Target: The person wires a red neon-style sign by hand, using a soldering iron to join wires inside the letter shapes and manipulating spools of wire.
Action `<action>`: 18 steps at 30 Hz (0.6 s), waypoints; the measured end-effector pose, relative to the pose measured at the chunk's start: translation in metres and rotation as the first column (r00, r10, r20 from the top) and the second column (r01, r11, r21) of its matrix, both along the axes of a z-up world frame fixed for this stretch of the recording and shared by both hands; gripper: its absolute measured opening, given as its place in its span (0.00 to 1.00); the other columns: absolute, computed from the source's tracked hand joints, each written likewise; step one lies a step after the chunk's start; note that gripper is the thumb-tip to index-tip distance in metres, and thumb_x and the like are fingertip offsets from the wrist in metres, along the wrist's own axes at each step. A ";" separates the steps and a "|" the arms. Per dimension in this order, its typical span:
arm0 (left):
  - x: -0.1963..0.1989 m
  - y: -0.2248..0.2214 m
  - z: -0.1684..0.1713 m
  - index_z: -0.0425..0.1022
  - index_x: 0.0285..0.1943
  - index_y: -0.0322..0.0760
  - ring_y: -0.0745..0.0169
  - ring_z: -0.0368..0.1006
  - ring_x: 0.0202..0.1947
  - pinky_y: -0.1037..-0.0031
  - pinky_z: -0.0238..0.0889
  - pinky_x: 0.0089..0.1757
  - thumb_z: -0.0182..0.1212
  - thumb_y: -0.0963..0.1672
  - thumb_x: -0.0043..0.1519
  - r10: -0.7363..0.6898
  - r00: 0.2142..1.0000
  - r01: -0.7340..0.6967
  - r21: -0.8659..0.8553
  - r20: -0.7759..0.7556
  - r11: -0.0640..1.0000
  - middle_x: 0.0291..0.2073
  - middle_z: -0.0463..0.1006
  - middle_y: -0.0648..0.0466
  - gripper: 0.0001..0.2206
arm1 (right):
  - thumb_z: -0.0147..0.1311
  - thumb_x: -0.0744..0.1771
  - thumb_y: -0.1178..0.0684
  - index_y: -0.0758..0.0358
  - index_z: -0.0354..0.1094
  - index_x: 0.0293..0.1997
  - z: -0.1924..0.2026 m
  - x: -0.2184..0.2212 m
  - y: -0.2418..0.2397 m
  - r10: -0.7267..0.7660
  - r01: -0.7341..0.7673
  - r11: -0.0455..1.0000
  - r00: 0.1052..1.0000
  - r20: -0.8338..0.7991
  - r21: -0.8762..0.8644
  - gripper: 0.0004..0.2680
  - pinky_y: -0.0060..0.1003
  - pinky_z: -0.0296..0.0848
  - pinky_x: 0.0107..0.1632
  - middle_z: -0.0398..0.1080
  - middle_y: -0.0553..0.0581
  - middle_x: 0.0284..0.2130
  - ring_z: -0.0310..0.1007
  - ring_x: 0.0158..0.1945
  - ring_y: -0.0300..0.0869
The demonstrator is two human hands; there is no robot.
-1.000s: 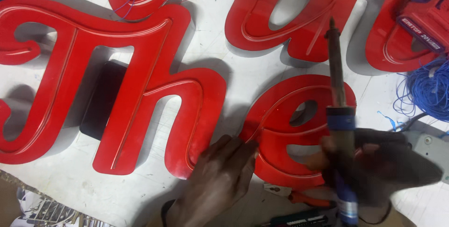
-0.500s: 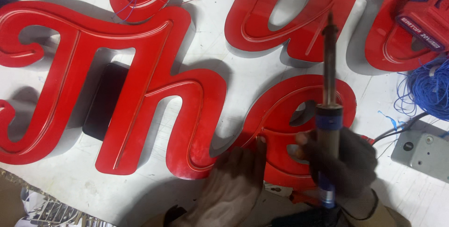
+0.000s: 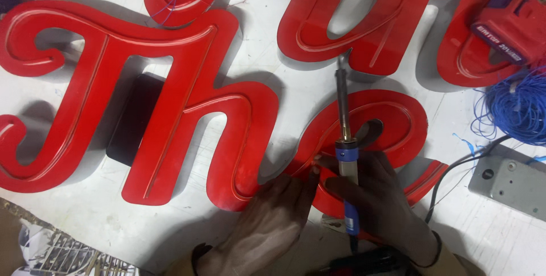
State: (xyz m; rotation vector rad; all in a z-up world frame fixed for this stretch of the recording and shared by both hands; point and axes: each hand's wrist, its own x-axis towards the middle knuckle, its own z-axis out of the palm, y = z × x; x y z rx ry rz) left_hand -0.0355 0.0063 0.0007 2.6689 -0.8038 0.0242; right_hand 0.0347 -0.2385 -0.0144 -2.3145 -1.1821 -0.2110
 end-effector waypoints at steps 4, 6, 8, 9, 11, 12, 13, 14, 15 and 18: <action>0.001 0.005 -0.002 0.64 0.82 0.16 0.40 0.75 0.46 0.58 0.74 0.49 0.57 0.35 0.62 -0.037 0.999 0.037 0.006 0.003 0.999 0.48 0.80 0.39 0.33 | 0.63 0.72 0.55 0.52 0.74 0.49 -0.005 -0.001 -0.005 0.005 -0.004 1.000 1.000 -0.020 0.011 0.03 0.55 0.72 0.55 0.78 0.55 0.67 0.74 0.61 0.59; 0.004 0.007 -0.002 0.63 0.82 0.15 0.41 0.74 0.46 0.59 0.73 0.51 0.56 0.35 0.61 -0.061 0.998 0.061 0.033 -0.001 0.998 0.48 0.80 0.39 0.34 | 0.64 0.71 0.54 0.52 0.75 0.50 -0.006 -0.003 -0.009 0.008 -0.009 1.000 0.999 -0.044 -0.008 0.04 0.56 0.73 0.56 0.77 0.56 0.67 0.75 0.60 0.60; 0.007 0.009 -0.003 0.67 0.79 0.19 0.23 0.75 0.54 0.42 0.73 0.51 0.55 0.32 0.59 -0.062 0.968 -0.007 -0.273 -0.243 0.962 0.57 0.80 0.29 0.33 | 0.63 0.71 0.52 0.50 0.73 0.53 -0.008 -0.004 -0.012 0.025 -0.027 0.997 0.999 -0.027 -0.072 0.06 0.56 0.71 0.59 0.75 0.53 0.71 0.74 0.63 0.59; 0.011 0.015 0.004 0.67 0.79 0.19 0.23 0.75 0.54 0.42 0.73 0.51 0.55 0.32 0.59 -0.066 0.969 -0.003 -0.275 -0.240 0.961 0.57 0.80 0.29 0.33 | 0.63 0.71 0.52 0.50 0.73 0.53 -0.007 -0.004 -0.012 0.022 -0.024 0.997 0.999 -0.025 -0.075 0.06 0.56 0.71 0.59 0.75 0.53 0.71 0.74 0.63 0.59; 0.019 0.026 0.018 0.74 0.69 0.29 0.33 0.75 0.42 0.47 0.71 0.39 0.57 0.31 0.57 -0.036 0.931 -0.066 -0.264 -0.364 0.962 0.46 0.82 0.36 0.27 | 0.57 0.73 0.55 0.53 0.71 0.55 -0.005 -0.003 -0.011 0.054 -0.053 0.994 0.999 0.010 -0.091 0.06 0.58 0.71 0.55 0.76 0.55 0.69 0.75 0.58 0.61; 0.021 0.028 0.021 0.74 0.69 0.29 0.33 0.75 0.42 0.47 0.71 0.39 0.57 0.31 0.57 -0.040 0.932 -0.061 -0.266 -0.361 0.962 0.46 0.82 0.36 0.27 | 0.57 0.73 0.55 0.53 0.71 0.55 -0.007 -0.004 -0.011 0.050 -0.049 0.994 0.999 0.014 -0.093 0.06 0.58 0.71 0.55 0.76 0.55 0.69 0.75 0.58 0.61; 0.022 0.029 0.023 0.75 0.60 0.32 0.37 0.73 0.35 0.51 0.66 0.33 0.58 0.35 0.66 -0.014 0.938 -0.105 -0.320 -0.348 0.942 0.38 0.81 0.40 0.13 | 0.62 0.71 0.53 0.52 0.71 0.53 -0.009 -0.005 -0.012 0.055 -0.050 0.993 0.997 0.045 -0.104 0.06 0.59 0.72 0.56 0.76 0.55 0.69 0.76 0.58 0.61; 0.024 0.031 0.026 0.77 0.51 0.34 0.42 0.70 0.28 0.54 0.61 0.28 0.59 0.39 0.76 0.014 0.942 -0.147 -0.373 -0.336 0.916 0.31 0.80 0.44 0.03 | 0.67 0.69 0.51 0.51 0.72 0.51 -0.011 -0.005 -0.012 0.060 -0.051 0.992 0.995 0.077 -0.116 0.08 0.59 0.74 0.57 0.76 0.55 0.69 0.76 0.58 0.61; 0.026 0.031 0.031 0.77 0.51 0.34 0.42 0.70 0.28 0.54 0.61 0.28 0.59 0.39 0.76 0.018 0.942 -0.150 -0.374 -0.334 0.915 0.31 0.80 0.44 0.03 | 0.67 0.69 0.51 0.51 0.72 0.51 -0.010 -0.004 -0.011 0.065 -0.055 0.992 0.995 0.080 -0.117 0.08 0.59 0.74 0.57 0.76 0.55 0.69 0.76 0.58 0.61; 0.033 0.032 0.044 0.79 0.60 0.33 0.40 0.71 0.31 0.56 0.67 0.34 0.53 0.32 0.68 -0.021 0.939 -0.142 -0.443 -0.345 0.885 0.34 0.83 0.42 0.16 | 0.62 0.71 0.55 0.54 0.70 0.50 -0.011 -0.004 -0.010 0.076 -0.065 0.993 0.991 0.113 -0.096 0.05 0.57 0.74 0.53 0.77 0.58 0.68 0.78 0.59 0.61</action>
